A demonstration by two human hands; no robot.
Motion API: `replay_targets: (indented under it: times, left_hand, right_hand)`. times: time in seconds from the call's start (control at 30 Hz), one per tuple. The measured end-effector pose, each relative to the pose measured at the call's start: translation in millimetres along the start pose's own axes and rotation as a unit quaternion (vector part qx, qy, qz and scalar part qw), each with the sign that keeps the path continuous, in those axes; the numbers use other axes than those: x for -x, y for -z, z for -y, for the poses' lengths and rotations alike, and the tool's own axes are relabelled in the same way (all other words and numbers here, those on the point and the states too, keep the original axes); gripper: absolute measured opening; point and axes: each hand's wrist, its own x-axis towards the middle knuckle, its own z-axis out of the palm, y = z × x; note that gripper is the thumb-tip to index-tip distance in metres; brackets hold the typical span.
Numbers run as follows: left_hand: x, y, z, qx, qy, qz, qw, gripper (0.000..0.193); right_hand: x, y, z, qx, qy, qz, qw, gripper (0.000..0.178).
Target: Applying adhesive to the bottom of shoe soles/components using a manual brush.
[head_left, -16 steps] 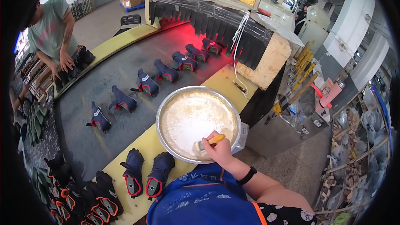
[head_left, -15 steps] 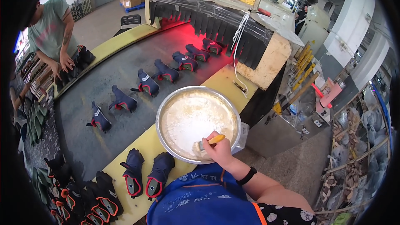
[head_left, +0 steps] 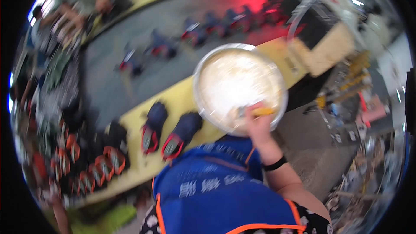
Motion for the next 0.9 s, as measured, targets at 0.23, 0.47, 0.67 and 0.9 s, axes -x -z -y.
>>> replay_targets:
  times: [0.23, 0.47, 0.67, 0.9]
  left_hand:
    - [12.7, -185.7, -304.5, -0.061, -0.225, 0.275, 0.933, 0.029]
    - [-56.4, -106.4, -450.5, 0.272, -0.311, -0.309, 0.857, 0.023]
    - [-70.9, -158.3, -516.8, 0.056, -0.360, -0.184, 0.913, 0.081]
    - [-98.4, -168.4, -506.3, 0.062, -0.133, -0.132, 0.980, 0.087]
  right_hand:
    - [1.2, -6.0, -10.1, -0.074, -0.029, 0.001, 0.997, 0.014]
    - [0.9, -6.6, -6.2, -0.049, -0.017, -0.008, 0.999, 0.013]
    - [1.1, -4.3, -10.9, -0.044, -0.030, -0.030, 0.998, 0.013]
    - [0.1, -7.3, -6.4, -0.072, -0.068, -0.054, 0.994, 0.014]
